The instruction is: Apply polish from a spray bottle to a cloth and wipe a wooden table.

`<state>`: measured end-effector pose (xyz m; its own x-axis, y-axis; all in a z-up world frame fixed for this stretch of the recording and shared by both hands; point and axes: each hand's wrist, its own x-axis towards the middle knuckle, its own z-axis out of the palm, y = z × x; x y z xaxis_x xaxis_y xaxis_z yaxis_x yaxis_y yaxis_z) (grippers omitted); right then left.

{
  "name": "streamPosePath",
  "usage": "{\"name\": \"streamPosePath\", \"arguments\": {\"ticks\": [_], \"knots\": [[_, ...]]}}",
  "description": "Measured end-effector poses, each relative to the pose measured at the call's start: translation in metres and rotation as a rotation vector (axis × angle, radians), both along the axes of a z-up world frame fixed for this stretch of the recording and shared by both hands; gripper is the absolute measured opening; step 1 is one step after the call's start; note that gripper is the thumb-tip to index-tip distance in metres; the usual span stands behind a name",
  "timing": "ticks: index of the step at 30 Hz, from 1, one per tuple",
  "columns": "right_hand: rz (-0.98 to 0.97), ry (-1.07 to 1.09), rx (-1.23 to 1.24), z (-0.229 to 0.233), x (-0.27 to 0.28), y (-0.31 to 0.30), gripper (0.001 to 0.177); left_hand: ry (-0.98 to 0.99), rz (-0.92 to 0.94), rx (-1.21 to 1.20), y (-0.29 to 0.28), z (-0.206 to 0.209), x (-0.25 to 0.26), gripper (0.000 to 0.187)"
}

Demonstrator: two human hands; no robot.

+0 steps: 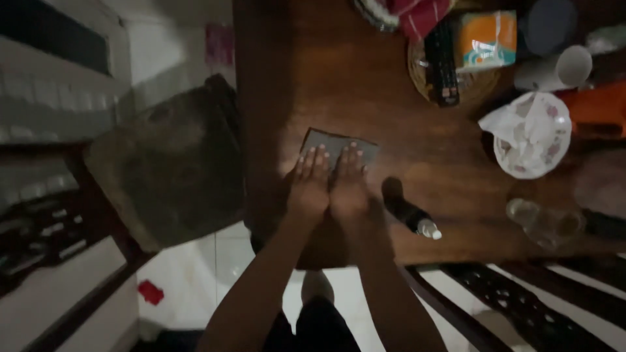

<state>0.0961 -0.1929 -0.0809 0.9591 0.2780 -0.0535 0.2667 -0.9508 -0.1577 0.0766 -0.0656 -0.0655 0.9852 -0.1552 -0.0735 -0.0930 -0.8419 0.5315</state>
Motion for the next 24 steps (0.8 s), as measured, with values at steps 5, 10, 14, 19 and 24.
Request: {"name": "streamPosePath", "arguments": {"ticks": [5,10,14,19,24], "knots": [[0.039,-0.125,-0.02,0.029,-0.028,0.006,0.065,-0.181,0.007,0.073,0.006,0.025,-0.022,0.054],[-0.05,0.028,0.1,0.031,0.011,0.011,0.067,-0.202,-0.018,0.093,0.008,0.01,0.006,0.052],[-0.055,0.162,0.11,0.039,0.071,0.01,0.07,-0.117,0.028,0.017,0.01,0.033,0.07,0.053],[-0.088,0.237,0.085,0.053,0.134,0.018,0.074,0.223,-0.171,0.373,0.01,0.055,0.134,0.076],[-0.117,0.356,0.0,0.064,0.146,0.025,0.076,0.161,0.023,0.078,0.006,0.021,0.142,0.058]]}}
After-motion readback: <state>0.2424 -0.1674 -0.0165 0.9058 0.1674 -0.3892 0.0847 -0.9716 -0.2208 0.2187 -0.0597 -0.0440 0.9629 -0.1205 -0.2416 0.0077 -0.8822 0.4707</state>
